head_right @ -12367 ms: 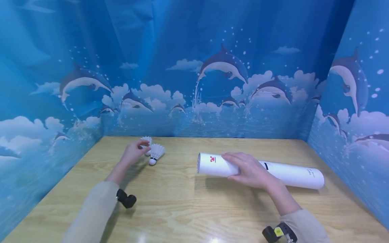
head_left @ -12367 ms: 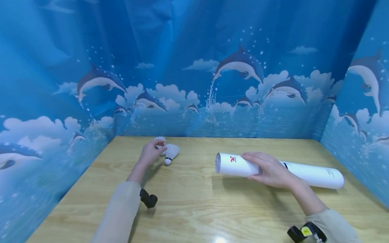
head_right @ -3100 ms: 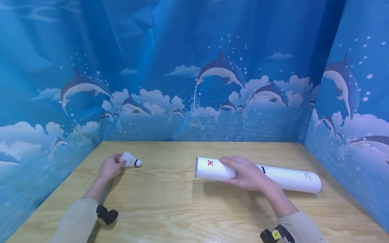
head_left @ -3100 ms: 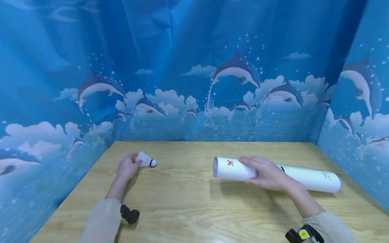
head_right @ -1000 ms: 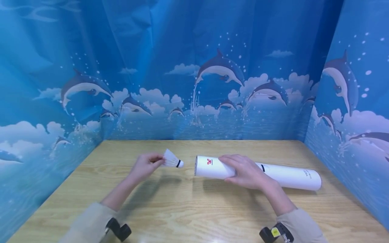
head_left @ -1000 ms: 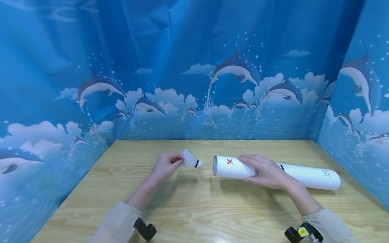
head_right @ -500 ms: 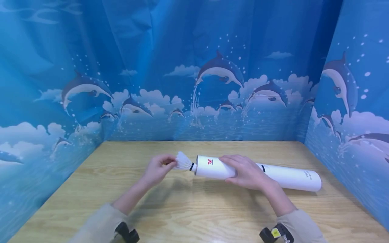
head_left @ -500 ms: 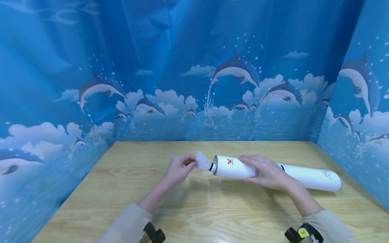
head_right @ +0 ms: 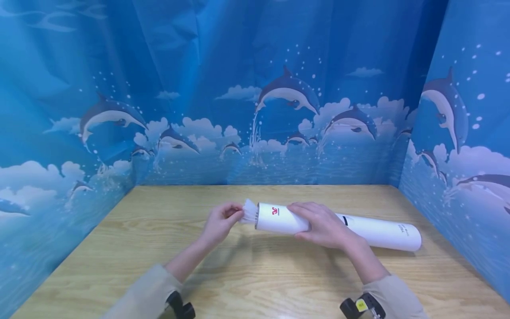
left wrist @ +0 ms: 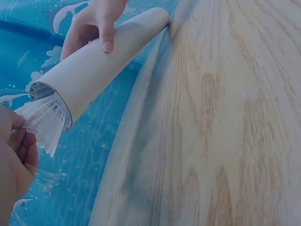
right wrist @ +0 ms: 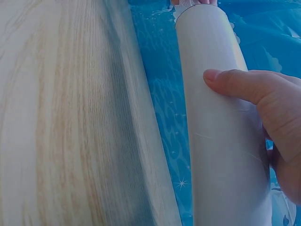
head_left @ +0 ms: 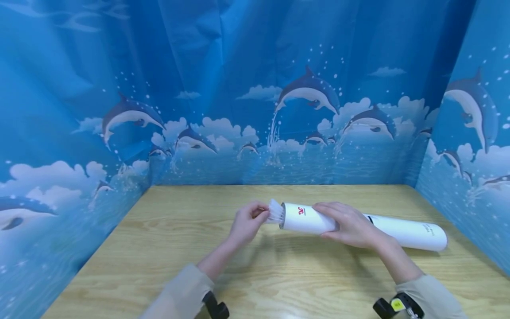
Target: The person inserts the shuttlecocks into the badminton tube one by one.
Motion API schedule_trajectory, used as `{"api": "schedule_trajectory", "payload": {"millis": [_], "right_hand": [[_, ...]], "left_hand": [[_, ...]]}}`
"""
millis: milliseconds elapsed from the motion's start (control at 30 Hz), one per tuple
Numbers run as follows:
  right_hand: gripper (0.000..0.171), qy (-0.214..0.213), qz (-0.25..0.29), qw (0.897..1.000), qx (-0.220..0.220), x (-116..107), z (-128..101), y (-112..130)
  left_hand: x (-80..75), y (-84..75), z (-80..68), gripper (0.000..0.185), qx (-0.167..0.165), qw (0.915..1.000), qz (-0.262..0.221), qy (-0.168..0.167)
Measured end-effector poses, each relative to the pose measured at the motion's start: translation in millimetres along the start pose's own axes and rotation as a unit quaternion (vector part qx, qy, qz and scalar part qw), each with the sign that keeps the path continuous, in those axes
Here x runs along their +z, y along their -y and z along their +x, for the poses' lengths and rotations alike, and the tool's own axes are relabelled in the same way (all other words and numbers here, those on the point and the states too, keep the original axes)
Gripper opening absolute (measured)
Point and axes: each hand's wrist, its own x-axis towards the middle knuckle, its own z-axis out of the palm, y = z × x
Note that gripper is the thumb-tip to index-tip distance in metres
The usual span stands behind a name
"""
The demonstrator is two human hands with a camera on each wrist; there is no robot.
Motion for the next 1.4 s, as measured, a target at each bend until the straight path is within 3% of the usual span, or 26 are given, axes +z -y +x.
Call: {"api": "schedule_trajectory", "payload": {"millis": [167, 367, 633, 900, 1400], "right_hand": [[0.074, 0.001, 0.002, 1.0, -0.003, 0.3, 0.2, -0.5], [0.073, -0.003, 0.003, 1.0, 0.0, -0.7, 0.9, 0.5], [0.074, -0.002, 0.003, 1.0, -0.005, -3.5, 3.5, 2.9], [0.073, -0.003, 0.006, 1.0, 0.0, -3.2, 4.5, 1.0], [0.073, 0.0, 0.004, 1.0, 0.002, 0.9, 4.0, 2.4]], "left_hand": [[3.0, 0.8, -0.1, 0.009, 0.026, 0.9979, 0.059, -0.002], [7.3, -0.3, -2.0, 0.007, 0.1, 0.9821, 0.159, -0.012], [8.5, -2.6, -1.7, 0.007, 0.152, 0.9679, 0.199, -0.021], [12.5, -2.7, -0.9, 0.007, 0.162, 0.9664, 0.199, -0.006], [21.5, 0.4, 0.4, 0.008, 0.14, 0.9702, 0.198, 0.005]]}}
